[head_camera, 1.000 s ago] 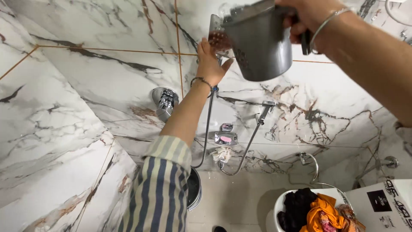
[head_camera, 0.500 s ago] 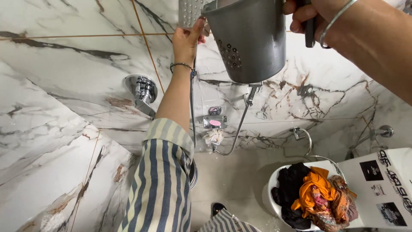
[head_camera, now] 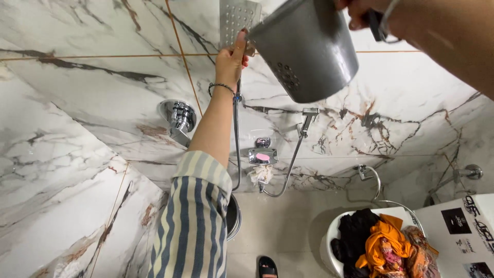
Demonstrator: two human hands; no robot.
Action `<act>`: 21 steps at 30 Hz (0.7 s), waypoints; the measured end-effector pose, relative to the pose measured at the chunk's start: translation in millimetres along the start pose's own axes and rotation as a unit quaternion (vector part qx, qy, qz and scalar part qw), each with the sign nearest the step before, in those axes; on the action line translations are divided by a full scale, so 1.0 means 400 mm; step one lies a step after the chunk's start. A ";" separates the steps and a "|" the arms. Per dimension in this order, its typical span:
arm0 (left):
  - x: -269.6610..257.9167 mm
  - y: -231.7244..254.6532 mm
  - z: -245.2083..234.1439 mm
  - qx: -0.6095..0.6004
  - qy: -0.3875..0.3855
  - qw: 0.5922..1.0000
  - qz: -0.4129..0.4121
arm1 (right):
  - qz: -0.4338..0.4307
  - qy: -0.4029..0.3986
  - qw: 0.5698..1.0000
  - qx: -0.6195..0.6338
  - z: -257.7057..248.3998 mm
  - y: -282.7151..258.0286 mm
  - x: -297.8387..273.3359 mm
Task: The person repeatedly scoops water from a bucket using a small gray pitcher and pours it onto the floor, sink, and walls to rinse surfaces. They also pick up a soap bar from the window sill and place it back, while handling the pitcher and bucket throughout.
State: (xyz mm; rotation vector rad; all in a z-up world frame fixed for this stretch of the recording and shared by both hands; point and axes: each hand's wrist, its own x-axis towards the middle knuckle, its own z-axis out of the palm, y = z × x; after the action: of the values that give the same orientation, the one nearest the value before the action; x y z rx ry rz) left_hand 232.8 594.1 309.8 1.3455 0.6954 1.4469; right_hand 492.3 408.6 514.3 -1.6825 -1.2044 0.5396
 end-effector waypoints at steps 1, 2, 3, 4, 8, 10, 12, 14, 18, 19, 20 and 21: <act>0.003 0.006 0.004 0.002 -0.002 1.000 -0.012 | -0.006 0.003 1.000 -0.001 -0.013 0.006 -0.003; -0.001 0.010 -0.001 0.006 -0.002 1.000 -0.026 | -0.010 0.004 1.000 0.000 -0.020 0.017 -0.009; 0.008 0.009 -0.003 0.008 -0.003 1.000 -0.024 | -0.014 0.005 1.000 0.001 -0.024 0.026 -0.013; 0.017 0.009 -0.009 -0.010 0.007 1.000 -0.021 | -0.017 0.005 1.000 0.002 -0.026 0.036 -0.016; 0.052 0.064 0.006 -0.123 0.050 0.991 -0.028 | -0.036 0.007 0.999 0.005 -0.025 0.056 -0.019; 0.068 0.062 0.010 -0.141 0.078 0.987 -0.032 | -0.046 0.009 0.999 0.004 -0.023 0.060 -0.016; 0.065 0.052 0.016 -0.161 0.104 0.981 -0.038 | -0.054 0.012 0.998 0.002 -0.026 0.069 -0.010; 0.053 0.039 0.017 -0.178 0.106 0.978 -0.012 | -0.063 0.017 0.998 -0.001 -0.029 0.082 0.004; -0.003 0.019 0.015 -0.205 0.069 0.976 0.015 | -0.075 0.031 0.997 -0.006 -0.050 0.111 0.030; -0.004 -0.003 0.015 -0.196 0.052 0.979 0.011 | -0.075 0.034 0.997 -0.010 -0.059 0.126 0.032; -0.011 -0.028 0.006 -0.185 0.037 0.982 0.006 | -0.074 0.033 0.997 -0.012 -0.060 0.143 0.033; -0.024 -0.038 -0.001 -0.184 0.038 0.982 0.003 | -0.073 0.033 0.997 -0.014 -0.035 0.061 0.052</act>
State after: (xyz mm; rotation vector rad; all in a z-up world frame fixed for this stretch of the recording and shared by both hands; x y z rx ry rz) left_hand 235.3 590.5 292.3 1.0097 0.4428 1.5495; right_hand 523.3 419.8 502.5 -1.6081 -1.2810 0.3756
